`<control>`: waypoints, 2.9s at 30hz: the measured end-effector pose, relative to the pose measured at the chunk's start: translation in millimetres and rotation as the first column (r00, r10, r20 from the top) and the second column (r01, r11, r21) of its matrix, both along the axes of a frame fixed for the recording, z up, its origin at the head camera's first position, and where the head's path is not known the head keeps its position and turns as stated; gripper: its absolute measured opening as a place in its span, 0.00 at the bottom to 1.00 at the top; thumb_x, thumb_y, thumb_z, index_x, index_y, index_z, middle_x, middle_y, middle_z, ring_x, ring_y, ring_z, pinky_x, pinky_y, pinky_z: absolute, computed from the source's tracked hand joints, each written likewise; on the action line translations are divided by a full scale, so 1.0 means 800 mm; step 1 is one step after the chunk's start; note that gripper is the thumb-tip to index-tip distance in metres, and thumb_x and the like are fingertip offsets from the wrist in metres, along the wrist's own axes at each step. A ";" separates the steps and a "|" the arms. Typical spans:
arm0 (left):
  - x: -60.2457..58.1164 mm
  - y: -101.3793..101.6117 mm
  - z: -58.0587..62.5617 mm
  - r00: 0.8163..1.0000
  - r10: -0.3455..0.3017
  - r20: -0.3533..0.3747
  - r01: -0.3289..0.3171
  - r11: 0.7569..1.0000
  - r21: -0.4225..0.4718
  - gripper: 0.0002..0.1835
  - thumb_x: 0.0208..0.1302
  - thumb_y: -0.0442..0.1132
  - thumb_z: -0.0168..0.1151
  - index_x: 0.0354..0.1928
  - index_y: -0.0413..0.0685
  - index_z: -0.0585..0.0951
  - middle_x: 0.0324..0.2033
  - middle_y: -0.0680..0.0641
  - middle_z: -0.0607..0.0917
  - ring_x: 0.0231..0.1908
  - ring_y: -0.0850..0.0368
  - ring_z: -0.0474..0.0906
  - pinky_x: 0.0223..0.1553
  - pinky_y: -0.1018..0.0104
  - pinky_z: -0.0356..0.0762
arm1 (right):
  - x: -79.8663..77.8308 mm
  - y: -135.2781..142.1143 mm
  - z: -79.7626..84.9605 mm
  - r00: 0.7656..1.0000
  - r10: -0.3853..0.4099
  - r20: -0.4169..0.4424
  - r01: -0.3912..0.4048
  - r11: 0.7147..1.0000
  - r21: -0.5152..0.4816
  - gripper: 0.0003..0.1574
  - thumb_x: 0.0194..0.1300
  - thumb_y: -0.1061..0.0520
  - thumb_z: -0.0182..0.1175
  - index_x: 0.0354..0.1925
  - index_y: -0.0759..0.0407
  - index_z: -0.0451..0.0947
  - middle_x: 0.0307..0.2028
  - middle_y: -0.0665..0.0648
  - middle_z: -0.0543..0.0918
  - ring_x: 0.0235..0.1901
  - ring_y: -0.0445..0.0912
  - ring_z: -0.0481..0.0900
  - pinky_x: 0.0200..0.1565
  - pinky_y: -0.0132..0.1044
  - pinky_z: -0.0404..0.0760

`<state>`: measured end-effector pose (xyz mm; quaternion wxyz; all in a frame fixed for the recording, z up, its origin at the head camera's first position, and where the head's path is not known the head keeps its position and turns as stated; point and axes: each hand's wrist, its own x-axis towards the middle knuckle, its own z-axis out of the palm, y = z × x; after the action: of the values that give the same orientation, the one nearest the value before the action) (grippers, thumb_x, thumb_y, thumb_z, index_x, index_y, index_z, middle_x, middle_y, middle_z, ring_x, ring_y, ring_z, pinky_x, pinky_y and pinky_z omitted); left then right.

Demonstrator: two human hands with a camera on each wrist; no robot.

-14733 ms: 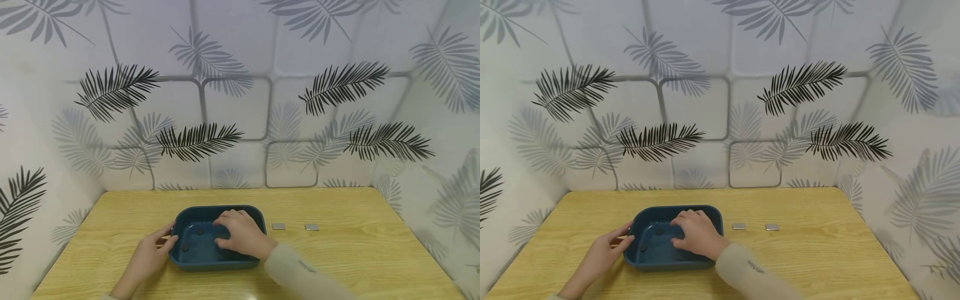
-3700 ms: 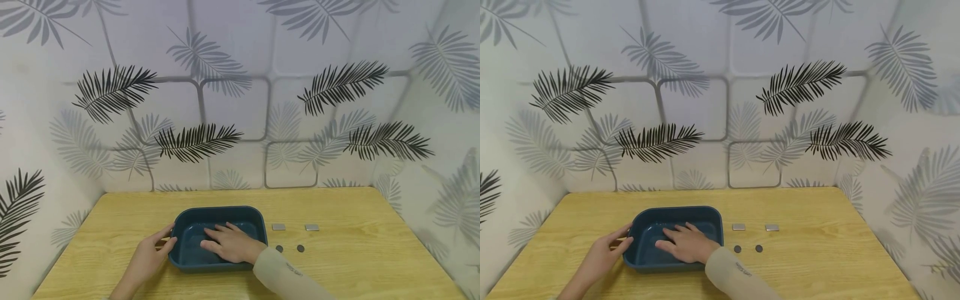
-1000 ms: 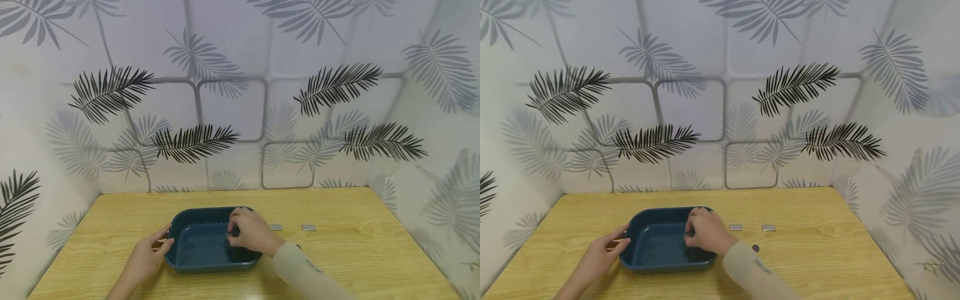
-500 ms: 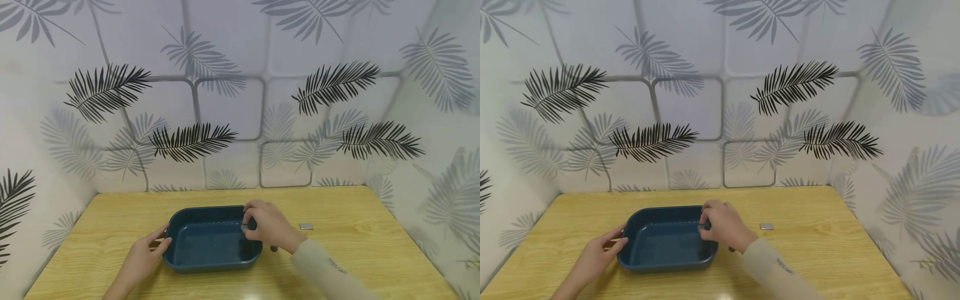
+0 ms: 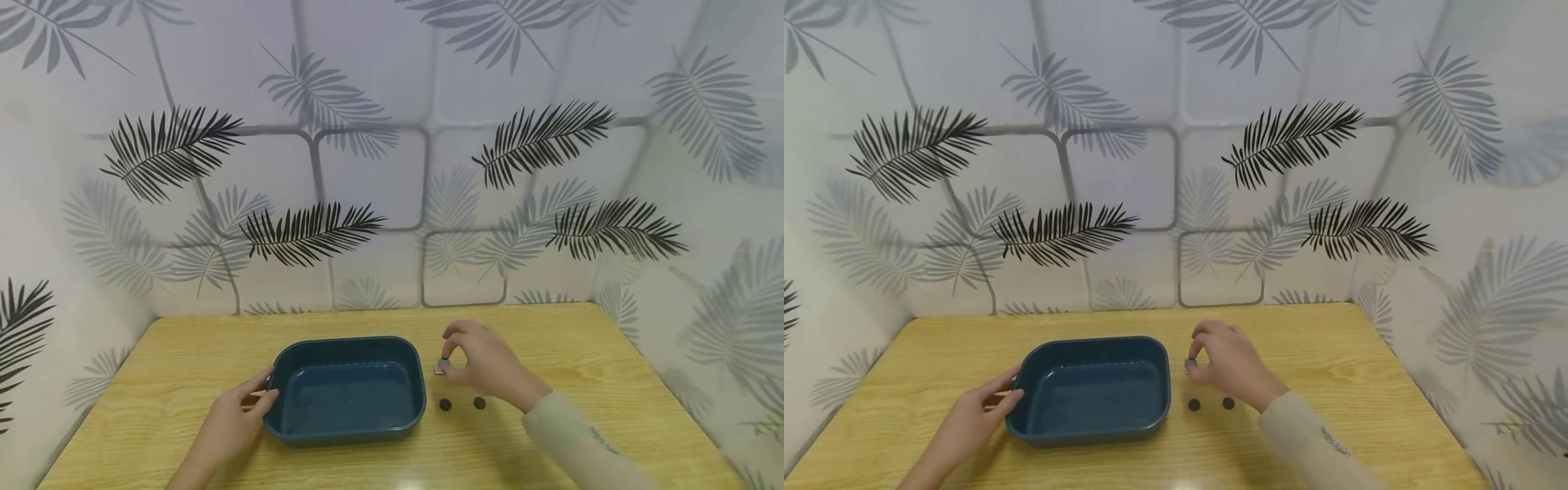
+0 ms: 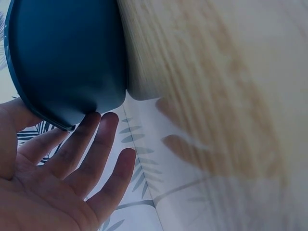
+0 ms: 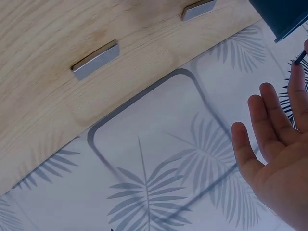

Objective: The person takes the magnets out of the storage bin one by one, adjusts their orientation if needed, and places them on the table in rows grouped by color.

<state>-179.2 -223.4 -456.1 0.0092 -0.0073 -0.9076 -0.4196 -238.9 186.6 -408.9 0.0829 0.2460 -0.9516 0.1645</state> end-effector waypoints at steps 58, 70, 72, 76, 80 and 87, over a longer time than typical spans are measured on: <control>-0.002 0.000 0.001 1.000 -0.009 0.026 0.009 1.000 -0.015 0.30 0.75 0.44 0.62 0.75 0.44 0.71 0.60 0.34 0.84 0.52 0.43 0.87 0.47 0.60 0.90 | 0.036 0.132 -0.077 0.990 -0.122 0.068 0.119 0.992 0.044 0.11 0.54 0.54 0.78 0.28 0.45 0.82 0.48 0.53 0.85 0.51 0.57 0.84 0.54 0.64 0.83; -0.002 0.003 0.004 1.000 -0.016 0.016 0.017 0.999 -0.027 0.29 0.75 0.43 0.63 0.74 0.45 0.72 0.60 0.35 0.84 0.52 0.42 0.87 0.47 0.60 0.90 | 0.037 0.136 -0.080 0.987 -0.130 0.092 0.127 0.991 0.033 0.11 0.52 0.54 0.78 0.30 0.46 0.83 0.49 0.54 0.84 0.51 0.57 0.84 0.55 0.65 0.81; -0.003 0.003 0.004 1.000 -0.017 0.014 0.018 0.999 -0.030 0.29 0.75 0.43 0.62 0.74 0.45 0.72 0.60 0.35 0.84 0.52 0.42 0.87 0.47 0.60 0.90 | 0.038 0.137 -0.080 0.986 -0.130 0.100 0.127 0.991 0.035 0.11 0.52 0.54 0.78 0.30 0.45 0.83 0.50 0.54 0.84 0.52 0.57 0.83 0.55 0.65 0.81; -0.004 0.003 0.005 1.000 -0.015 0.015 0.015 0.999 -0.031 0.29 0.75 0.43 0.62 0.74 0.45 0.72 0.60 0.35 0.85 0.52 0.42 0.87 0.47 0.59 0.90 | 0.039 0.137 -0.080 0.986 -0.129 0.106 0.126 0.991 0.035 0.11 0.53 0.54 0.79 0.30 0.45 0.83 0.50 0.55 0.84 0.53 0.58 0.83 0.55 0.66 0.81; -0.005 0.003 0.005 1.000 -0.013 0.019 0.014 0.999 -0.033 0.29 0.75 0.44 0.62 0.74 0.44 0.72 0.60 0.34 0.84 0.52 0.41 0.87 0.48 0.58 0.90 | 0.040 0.136 -0.078 0.986 -0.131 0.104 0.128 0.991 0.036 0.11 0.53 0.53 0.79 0.30 0.45 0.83 0.51 0.55 0.84 0.53 0.59 0.83 0.55 0.67 0.81; -0.008 0.000 0.007 0.999 -0.012 0.033 0.012 1.000 -0.018 0.35 0.76 0.48 0.61 0.78 0.44 0.65 0.64 0.35 0.81 0.54 0.43 0.86 0.47 0.56 0.89 | 0.039 0.135 -0.077 0.985 -0.132 0.110 0.128 0.991 0.045 0.11 0.52 0.53 0.79 0.31 0.45 0.84 0.50 0.55 0.84 0.53 0.59 0.83 0.56 0.67 0.81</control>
<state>-185.3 -223.1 -450.7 -0.0082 -0.0059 -0.9114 -0.4115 -207.9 294.3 -470.9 0.0352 0.1751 -0.9717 0.1543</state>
